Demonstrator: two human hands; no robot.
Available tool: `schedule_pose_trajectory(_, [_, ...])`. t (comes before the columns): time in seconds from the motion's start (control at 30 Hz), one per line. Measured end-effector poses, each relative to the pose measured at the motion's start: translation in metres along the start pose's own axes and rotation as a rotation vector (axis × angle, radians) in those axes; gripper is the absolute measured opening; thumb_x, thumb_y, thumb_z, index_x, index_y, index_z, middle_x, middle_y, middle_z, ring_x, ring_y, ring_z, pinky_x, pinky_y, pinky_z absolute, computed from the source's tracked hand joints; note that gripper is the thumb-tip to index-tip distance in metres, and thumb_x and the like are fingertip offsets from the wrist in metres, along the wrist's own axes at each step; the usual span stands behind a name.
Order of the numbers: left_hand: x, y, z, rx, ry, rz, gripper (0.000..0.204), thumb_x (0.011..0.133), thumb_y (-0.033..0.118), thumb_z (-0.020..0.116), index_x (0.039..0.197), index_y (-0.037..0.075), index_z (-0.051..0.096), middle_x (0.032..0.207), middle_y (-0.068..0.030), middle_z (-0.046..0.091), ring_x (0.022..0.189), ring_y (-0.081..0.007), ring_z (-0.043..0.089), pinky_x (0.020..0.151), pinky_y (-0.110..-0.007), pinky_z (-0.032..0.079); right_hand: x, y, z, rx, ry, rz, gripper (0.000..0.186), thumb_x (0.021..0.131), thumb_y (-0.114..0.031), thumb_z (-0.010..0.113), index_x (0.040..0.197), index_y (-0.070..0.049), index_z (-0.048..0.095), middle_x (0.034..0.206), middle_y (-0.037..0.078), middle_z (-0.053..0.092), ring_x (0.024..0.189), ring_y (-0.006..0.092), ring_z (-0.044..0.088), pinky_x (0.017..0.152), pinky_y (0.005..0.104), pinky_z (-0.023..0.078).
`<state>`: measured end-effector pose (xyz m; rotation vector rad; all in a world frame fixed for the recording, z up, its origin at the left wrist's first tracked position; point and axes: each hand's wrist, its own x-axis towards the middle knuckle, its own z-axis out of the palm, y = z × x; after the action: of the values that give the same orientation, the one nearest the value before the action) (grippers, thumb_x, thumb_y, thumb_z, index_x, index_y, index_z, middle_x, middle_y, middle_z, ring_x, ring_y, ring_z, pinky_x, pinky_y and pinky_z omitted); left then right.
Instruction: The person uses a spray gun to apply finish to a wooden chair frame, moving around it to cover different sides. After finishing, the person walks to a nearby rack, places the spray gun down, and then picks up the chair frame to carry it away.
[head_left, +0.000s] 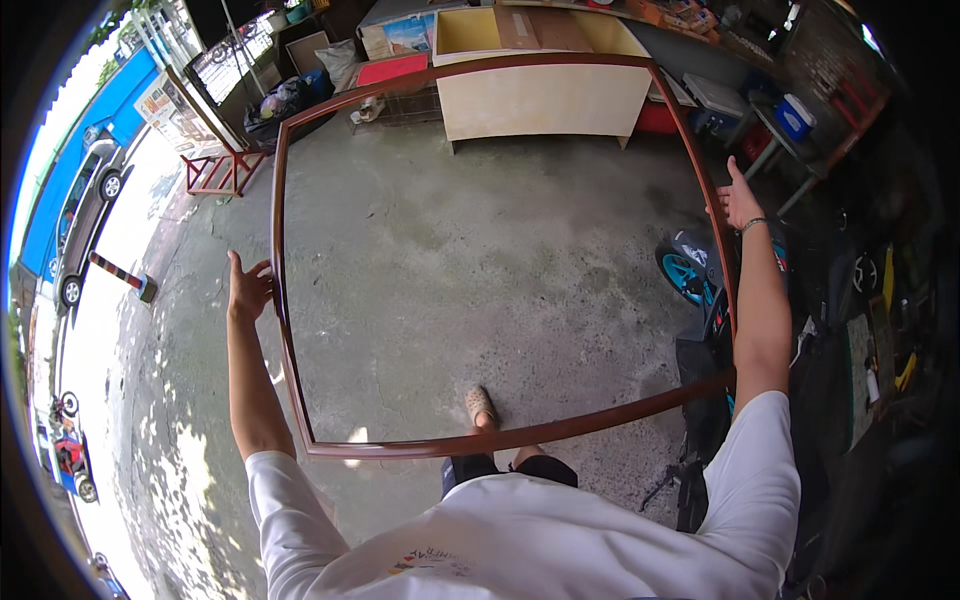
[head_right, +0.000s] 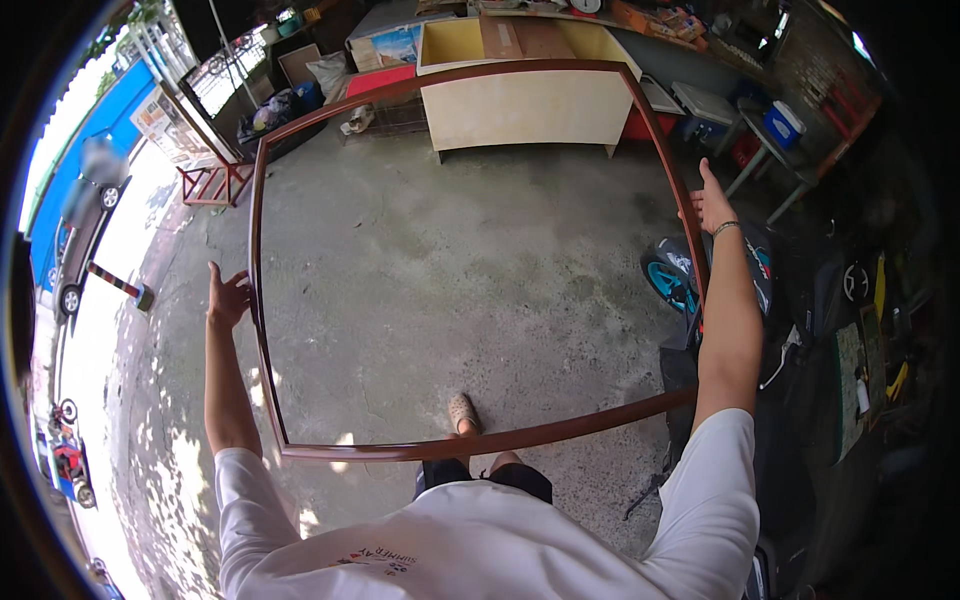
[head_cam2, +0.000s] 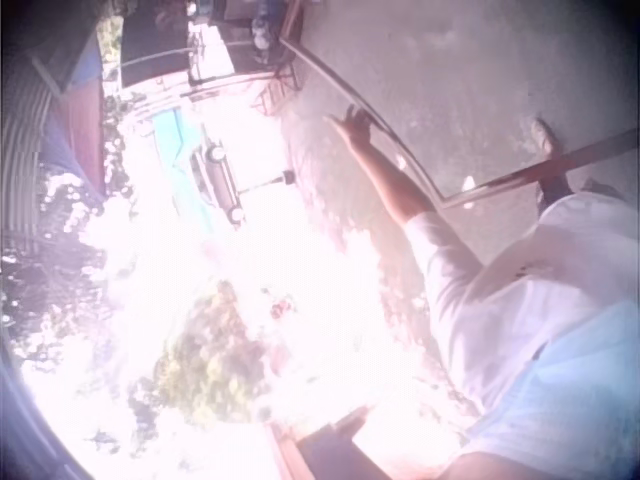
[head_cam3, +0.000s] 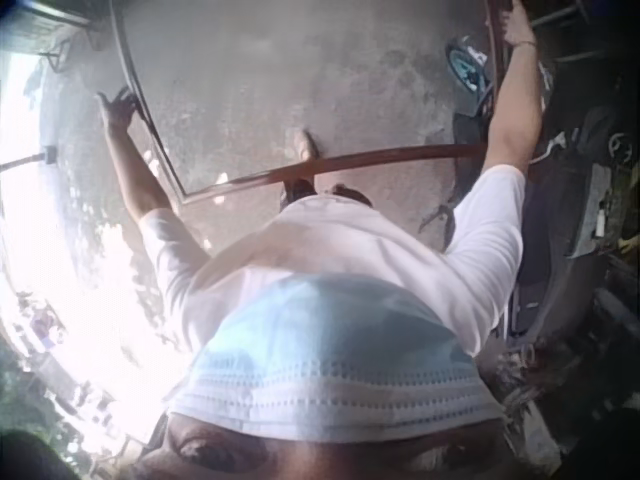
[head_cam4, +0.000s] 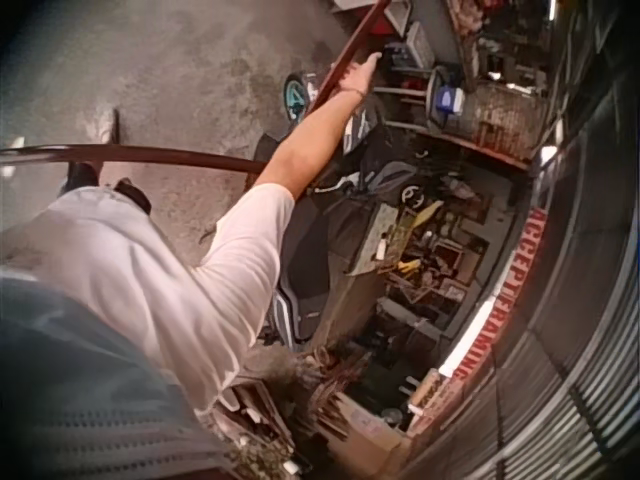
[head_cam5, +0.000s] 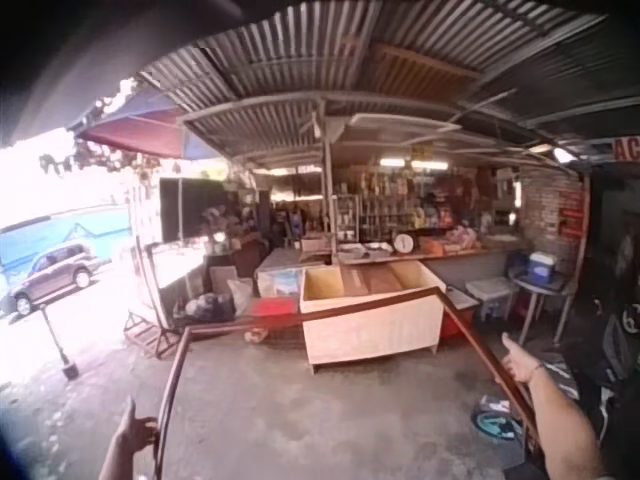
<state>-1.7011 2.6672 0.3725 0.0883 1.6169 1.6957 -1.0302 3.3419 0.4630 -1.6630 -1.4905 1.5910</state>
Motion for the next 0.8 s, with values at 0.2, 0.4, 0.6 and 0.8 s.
schedule_pose_trajectory(0.2, [0.203,0.061,0.106,0.024,-0.061,-0.054,0.1,0.079,0.093,0.032,0.117,0.003,0.056,0.083,-0.0113,0.061,0.072,-0.0247,0.056,0.069,-0.035,0.044,0.172,-0.065,0.003,0.026,0.06,0.051,0.098,0.07,-0.097,0.043,0.089,-0.003,0.064,0.08,0.01,0.064,0.071,0.0236,0.063,0.07,0.0388,0.048])
schedule_pose_trajectory(0.4, [0.413,0.128,0.243,0.085,-0.114,-0.016,0.101,0.079,0.094,0.029,0.116,0.003,0.057,0.084,-0.009,0.06,0.071,-0.0215,0.056,0.068,-0.034,0.044,0.363,-0.128,-0.002,0.039,0.11,0.081,0.101,0.072,-0.096,0.042,0.092,0.0,0.063,0.079,0.01,0.064,0.068,0.023,0.063,0.065,0.0355,0.049])
schedule_pose_trajectory(0.6, [0.581,0.142,0.346,0.089,-0.077,-0.082,0.103,0.079,0.094,0.029,0.118,0.003,0.058,0.084,-0.0082,0.059,0.07,-0.0202,0.055,0.068,-0.033,0.044,0.553,-0.188,-0.004,0.033,0.132,0.096,0.1,0.07,-0.098,0.041,0.09,-0.002,0.063,0.08,0.011,0.064,0.075,0.0248,0.063,0.071,0.0388,0.049])
schedule_pose_trajectory(0.8, [0.756,0.168,0.457,0.088,-0.073,-0.118,0.103,0.079,0.094,0.026,0.115,0.003,0.059,0.08,-0.0067,0.06,0.067,-0.02,0.056,0.063,-0.032,0.044,0.729,-0.262,-0.004,0.038,0.1,0.136,0.103,0.069,-0.098,0.04,0.093,-0.001,0.064,0.082,0.011,0.064,0.076,0.0255,0.062,0.073,0.0394,0.047])
